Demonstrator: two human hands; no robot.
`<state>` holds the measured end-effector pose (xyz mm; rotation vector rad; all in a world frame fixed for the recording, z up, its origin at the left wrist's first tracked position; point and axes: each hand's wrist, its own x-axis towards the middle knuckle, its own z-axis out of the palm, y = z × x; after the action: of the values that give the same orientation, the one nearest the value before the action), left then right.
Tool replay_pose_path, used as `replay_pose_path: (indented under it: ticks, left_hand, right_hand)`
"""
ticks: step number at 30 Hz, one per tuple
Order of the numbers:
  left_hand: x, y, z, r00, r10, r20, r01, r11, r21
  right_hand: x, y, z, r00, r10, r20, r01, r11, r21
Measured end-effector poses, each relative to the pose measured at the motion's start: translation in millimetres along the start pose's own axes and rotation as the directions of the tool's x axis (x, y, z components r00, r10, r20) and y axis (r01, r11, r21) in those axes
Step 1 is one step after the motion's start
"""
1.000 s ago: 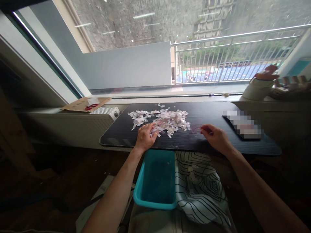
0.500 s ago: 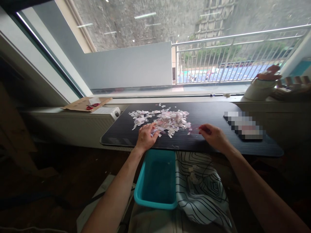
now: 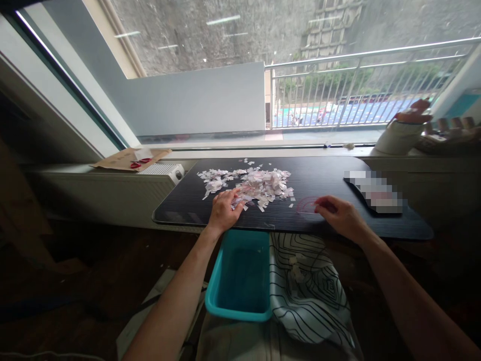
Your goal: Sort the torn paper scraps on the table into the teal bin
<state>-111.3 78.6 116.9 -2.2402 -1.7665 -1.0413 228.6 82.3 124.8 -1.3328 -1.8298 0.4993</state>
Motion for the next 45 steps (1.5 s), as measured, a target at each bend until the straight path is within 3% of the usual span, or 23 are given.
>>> replay_pose_path:
  ticks: [8,13,19,27,34,40,45]
  left_hand:
    - [0,-1,-0.7,1.0,0.006,-0.007,-0.006,1.0,0.006]
    - [0,-1,0.2,1.0,-0.003,-0.002,0.003,1.0,0.003]
    - [0,1,-0.1,1.0,-0.008,-0.011,0.008,1.0,0.002]
    - [0,1,-0.5,1.0,-0.008,-0.003,0.008,1.0,0.003]
    - [0,1,-1.2,1.0,-0.002,-0.012,0.002,1.0,0.007]
    - [0,1,-0.8,1.0,-0.005,-0.002,0.005,1.0,0.002]
    - [0,1,-1.3,1.0,-0.009,0.003,0.009,1.0,0.003]
  right_hand:
    - [28,5,16,0.995,-0.047,-0.083,0.045,0.999,-0.022]
    - [12,6,12,1.0,-0.028,-0.011,0.028,0.999,0.034]
    - [12,5,13,0.999,-0.026,-0.04,0.029,0.996,0.08]
    - [-10,-7,1,0.995,-0.024,0.101,0.004,0.982,0.19]
    - [-3,-9,14,0.998,-0.003,0.067,-0.011,0.98,0.197]
    - [-14,-15,3,0.987,-0.046,0.151,0.022,0.988,0.152]
    - [-17,-22,1,0.991,-0.024,0.134,0.002,0.987,0.158]
